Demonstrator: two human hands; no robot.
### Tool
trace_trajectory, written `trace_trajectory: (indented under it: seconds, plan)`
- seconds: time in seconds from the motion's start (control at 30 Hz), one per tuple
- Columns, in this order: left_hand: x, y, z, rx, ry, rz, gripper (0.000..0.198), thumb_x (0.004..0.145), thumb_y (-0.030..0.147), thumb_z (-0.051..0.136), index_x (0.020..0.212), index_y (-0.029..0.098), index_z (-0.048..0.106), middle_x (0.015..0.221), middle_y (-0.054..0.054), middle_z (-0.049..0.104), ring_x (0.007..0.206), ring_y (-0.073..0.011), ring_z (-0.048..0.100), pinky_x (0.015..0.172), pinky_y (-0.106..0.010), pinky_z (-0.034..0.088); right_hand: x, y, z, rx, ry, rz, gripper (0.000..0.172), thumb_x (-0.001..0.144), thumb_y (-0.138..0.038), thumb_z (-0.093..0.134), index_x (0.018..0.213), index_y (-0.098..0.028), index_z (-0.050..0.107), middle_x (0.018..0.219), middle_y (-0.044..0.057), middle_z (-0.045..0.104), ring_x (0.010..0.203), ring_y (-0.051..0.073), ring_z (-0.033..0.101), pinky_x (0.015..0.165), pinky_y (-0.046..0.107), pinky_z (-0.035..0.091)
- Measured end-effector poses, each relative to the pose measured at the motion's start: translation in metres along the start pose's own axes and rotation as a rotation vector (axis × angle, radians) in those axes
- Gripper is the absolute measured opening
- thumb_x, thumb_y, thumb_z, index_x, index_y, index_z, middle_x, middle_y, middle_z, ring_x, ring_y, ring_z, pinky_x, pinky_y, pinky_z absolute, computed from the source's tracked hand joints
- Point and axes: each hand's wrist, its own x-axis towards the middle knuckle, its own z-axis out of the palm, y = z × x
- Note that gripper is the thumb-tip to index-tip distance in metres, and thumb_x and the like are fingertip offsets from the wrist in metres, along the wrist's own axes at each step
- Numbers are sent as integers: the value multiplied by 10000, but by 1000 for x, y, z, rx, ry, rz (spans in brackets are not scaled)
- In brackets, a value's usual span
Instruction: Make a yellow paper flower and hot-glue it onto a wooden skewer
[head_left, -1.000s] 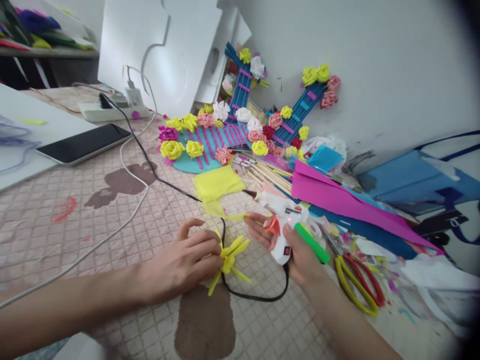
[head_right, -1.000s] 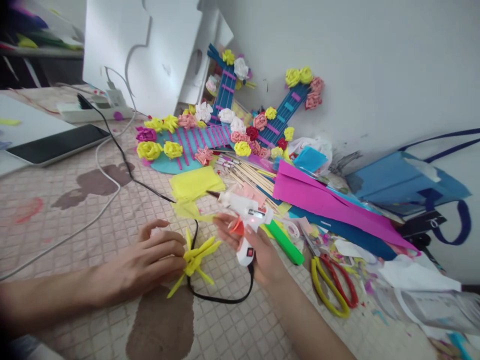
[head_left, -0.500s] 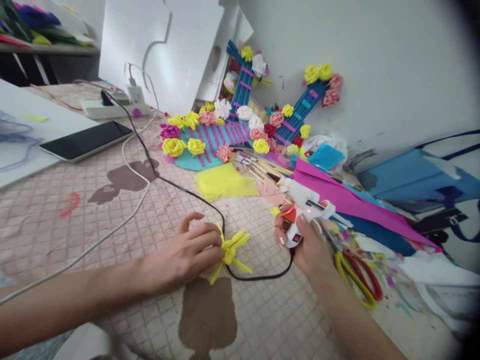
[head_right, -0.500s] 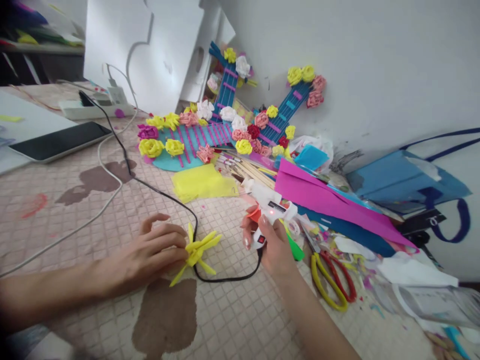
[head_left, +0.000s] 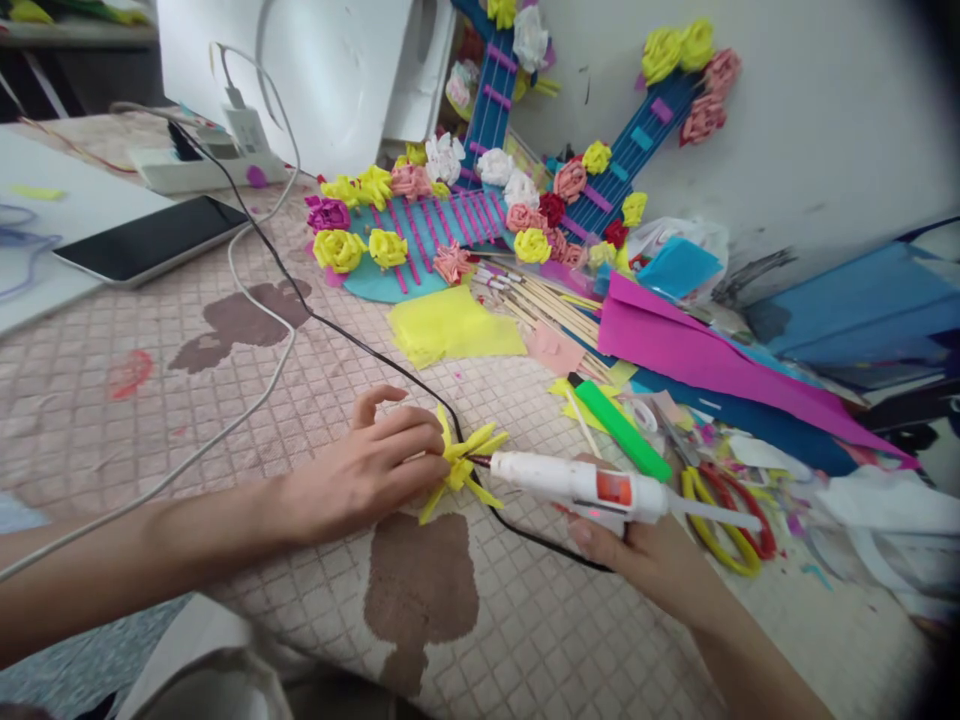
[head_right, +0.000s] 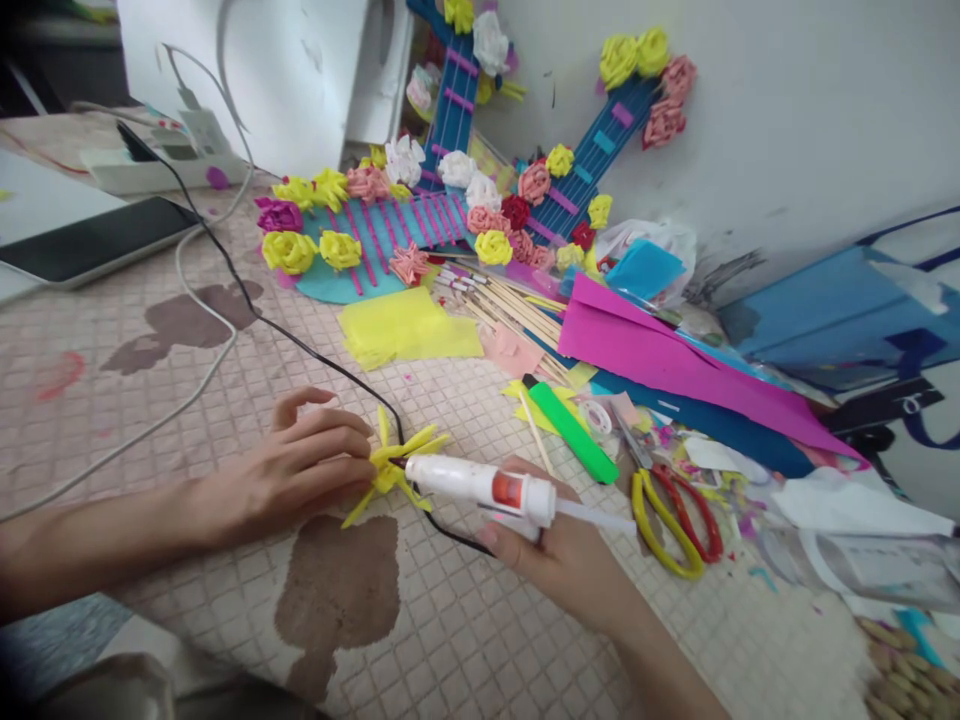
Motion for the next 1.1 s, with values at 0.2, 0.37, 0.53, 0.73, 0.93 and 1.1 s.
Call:
trace_trajectory:
  seconds: [0.2, 0.37, 0.53, 0.73, 0.93, 1.1]
  plan:
    - [0, 0, -1, 9, 3, 16, 162, 945, 149, 411, 934, 191, 567, 892, -21, 637, 966, -179, 532, 981, -438, 193, 5, -16, 1, -86, -79, -40, 210, 879, -370, 503, 758, -208, 449, 702, -27, 452, 620, 112, 463, 547, 237, 373]
    - [0, 1, -1, 20, 11, 22, 207, 960, 157, 378, 925, 202, 577, 902, -15, 647, 992, -167, 533, 1000, -430, 176, 4, -16, 1, -101, -115, -29, 241, 896, -379, 484, 737, -206, 427, 705, -29, 436, 621, 111, 447, 545, 243, 340]
    - [-1, 1, -1, 15, 16, 36, 200, 958, 153, 383, 935, 194, 577, 905, -20, 648, 1004, -172, 531, 995, -429, 178, 3, -14, 2, -114, -140, -11, 250, 902, -390, 476, 738, -208, 424, 712, -28, 434, 627, 112, 441, 549, 247, 334]
    - [0, 1, 0, 24, 26, 39, 192, 954, 149, 394, 934, 195, 579, 901, -16, 648, 1002, -175, 531, 1005, -433, 170, 3, -13, 3, -144, -133, -6, 252, 901, -395, 476, 742, -208, 419, 708, -26, 439, 626, 111, 448, 541, 242, 335]
    - [1, 1, 0, 31, 17, 28, 183, 950, 147, 401, 948, 208, 573, 893, -10, 654, 982, -171, 541, 996, -428, 188, 3, -14, 2, -180, -123, -20, 258, 900, -395, 476, 731, -208, 421, 697, -24, 448, 617, 112, 453, 535, 241, 337]
    - [1, 1, -1, 19, 11, 10, 166, 939, 150, 425, 947, 220, 576, 892, -3, 651, 981, -173, 552, 993, -420, 197, 4, -13, 3, -192, -123, -17, 254, 899, -396, 475, 733, -209, 433, 698, -20, 463, 624, 118, 469, 540, 243, 354]
